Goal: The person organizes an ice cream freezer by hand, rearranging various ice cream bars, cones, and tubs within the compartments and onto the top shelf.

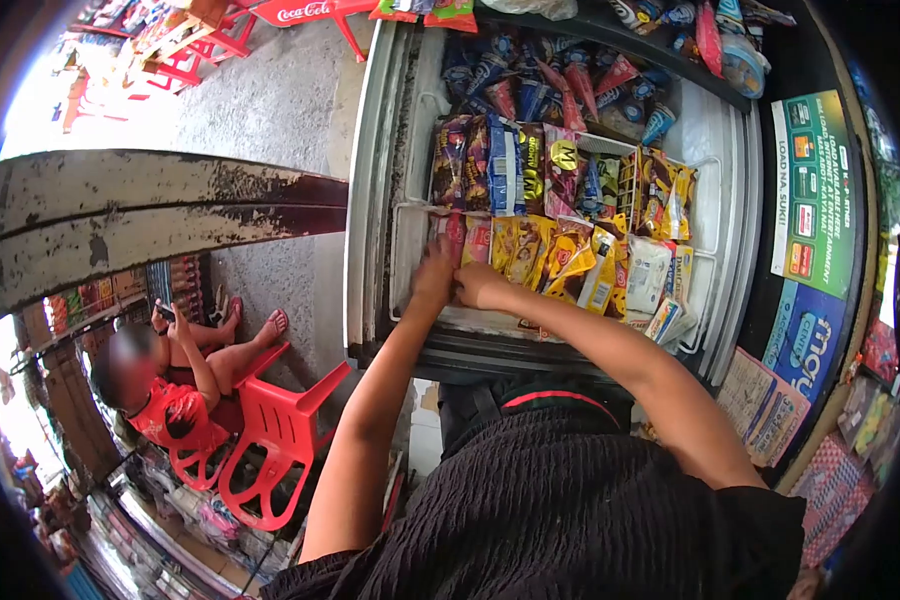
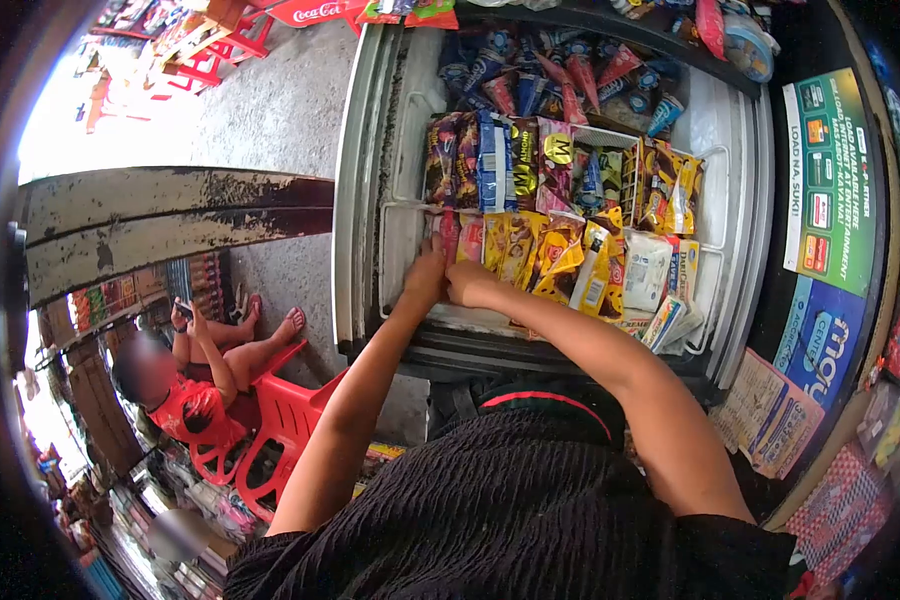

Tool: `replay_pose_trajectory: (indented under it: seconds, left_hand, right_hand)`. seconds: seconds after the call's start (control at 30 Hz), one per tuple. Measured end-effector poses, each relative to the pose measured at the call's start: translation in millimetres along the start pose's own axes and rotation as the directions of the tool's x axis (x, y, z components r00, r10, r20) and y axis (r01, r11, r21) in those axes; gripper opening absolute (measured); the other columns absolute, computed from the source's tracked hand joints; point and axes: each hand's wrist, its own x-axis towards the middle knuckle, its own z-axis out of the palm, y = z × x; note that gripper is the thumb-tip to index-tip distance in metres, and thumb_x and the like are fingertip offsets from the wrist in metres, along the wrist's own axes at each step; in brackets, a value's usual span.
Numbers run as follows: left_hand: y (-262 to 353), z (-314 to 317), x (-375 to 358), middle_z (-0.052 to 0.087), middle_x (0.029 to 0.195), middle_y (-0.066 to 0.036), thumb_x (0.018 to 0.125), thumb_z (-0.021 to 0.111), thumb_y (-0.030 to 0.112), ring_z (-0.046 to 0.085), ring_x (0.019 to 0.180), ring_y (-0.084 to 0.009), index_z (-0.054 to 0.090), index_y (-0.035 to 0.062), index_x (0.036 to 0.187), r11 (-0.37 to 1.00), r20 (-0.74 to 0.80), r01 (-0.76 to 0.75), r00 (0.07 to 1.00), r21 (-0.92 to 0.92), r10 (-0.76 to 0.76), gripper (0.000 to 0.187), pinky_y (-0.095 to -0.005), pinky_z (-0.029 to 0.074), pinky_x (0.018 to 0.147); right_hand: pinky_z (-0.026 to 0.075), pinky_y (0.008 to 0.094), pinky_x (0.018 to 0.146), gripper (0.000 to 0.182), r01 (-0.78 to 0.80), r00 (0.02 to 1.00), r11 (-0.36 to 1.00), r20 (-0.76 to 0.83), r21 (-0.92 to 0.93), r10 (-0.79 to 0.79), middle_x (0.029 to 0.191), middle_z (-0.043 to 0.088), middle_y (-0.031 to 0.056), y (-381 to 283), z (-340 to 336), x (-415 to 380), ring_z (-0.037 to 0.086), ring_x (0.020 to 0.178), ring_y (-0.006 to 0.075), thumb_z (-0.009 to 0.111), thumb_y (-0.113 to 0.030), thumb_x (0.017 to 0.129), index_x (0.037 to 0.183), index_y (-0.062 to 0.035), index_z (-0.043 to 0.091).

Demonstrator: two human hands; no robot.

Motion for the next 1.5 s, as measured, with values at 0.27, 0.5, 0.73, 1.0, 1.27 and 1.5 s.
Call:
replay_pose_trajectory:
  seconds: [0.27,0.5,0.73,1.0,1.27,1.5]
  left_hand:
    - [2.3,15.3,7.4,0.049,0.110,-0.020,0.077,0.055,0.000,0.063,0.084,-0.0367,0.039,0.0000,0.126,0.954,-0.280,-0.216,0.921,0.210,0.270,0.052,-0.0362,0.056,0.065]
    - [42.4,-50.0,26.2,0.067,0.090,-0.018,0.077,0.065,0.021,0.066,0.085,-0.0339,0.068,0.0024,0.090,0.981,0.233,-0.158,0.964,0.116,0.127,0.023,-0.0421,0.053,0.071]
    - [162.0,-168.2,43.5,0.064,0.093,-0.022,0.080,0.064,0.017,0.064,0.081,-0.0332,0.061,0.0002,0.110,0.696,-0.128,-0.603,0.784,-0.391,0.607,0.034,-0.0400,0.049,0.071]
    - [251.7,-196.5,75.5,0.065,0.087,-0.015,0.082,0.065,0.012,0.064,0.076,-0.0243,0.061,0.0005,0.107,0.475,-0.282,-0.742,0.639,-0.473,0.716,0.029,-0.0334,0.049,0.069]
    - [245.3,-184.8,105.9,0.066,0.089,-0.005,0.089,0.060,0.013,0.060,0.080,-0.0088,0.062,0.0018,0.111,0.496,-0.206,-0.440,0.865,-0.748,0.458,0.025,-0.0250,0.049,0.071]
    - [243.3,-141.4,94.7,0.064,0.087,-0.004,0.091,0.057,0.018,0.057,0.080,-0.0086,0.062,-0.0033,0.106,0.349,-0.149,-0.245,0.949,-0.905,0.279,0.027,-0.0235,0.045,0.073]
  right_hand:
    - [0.048,0.0284,0.053,0.020,-0.021,1.000,0.836,0.015,0.548,0.015,0.070,0.062,0.0039,-1.2,-66.0,-91.4,0.059,0.057,0.0115,0.054,-0.021,0.090,0.097,-0.0030,0.062]
    - [0.050,0.0236,0.054,0.017,-0.018,0.922,0.673,-0.248,0.740,0.296,0.076,0.062,0.0029,16.7,-170.7,-154.1,0.060,0.062,0.0090,0.053,-0.015,0.092,0.102,-0.0043,0.062]
    - [0.047,0.0210,0.053,0.015,0.202,0.656,0.778,-0.672,0.595,0.344,0.075,0.062,0.0005,63.2,-272.5,-183.6,0.058,0.063,0.0061,0.057,-0.013,0.090,0.100,-0.0054,0.063]
    - [0.048,0.0442,0.078,0.036,-0.208,0.130,0.974,-0.990,-0.087,-0.060,0.102,0.061,0.0193,175.3,-428.4,-137.9,0.059,0.093,0.0388,0.068,-0.018,0.078,0.110,-0.0031,0.059]
    - [0.048,0.0408,0.062,0.008,-0.017,-0.092,0.993,-0.989,-0.115,-0.116,0.069,0.062,0.0186,196.0,-437.8,-127.7,0.062,0.065,0.0351,0.061,-0.007,0.078,0.075,-0.0020,0.066]
    - [0.048,0.0360,0.078,0.045,-0.133,0.134,0.911,-0.918,-0.391,-0.375,0.097,0.062,0.0170,215.9,-428.9,-120.3,0.061,0.089,0.0318,0.074,-0.025,0.077,0.117,-0.0081,0.060]
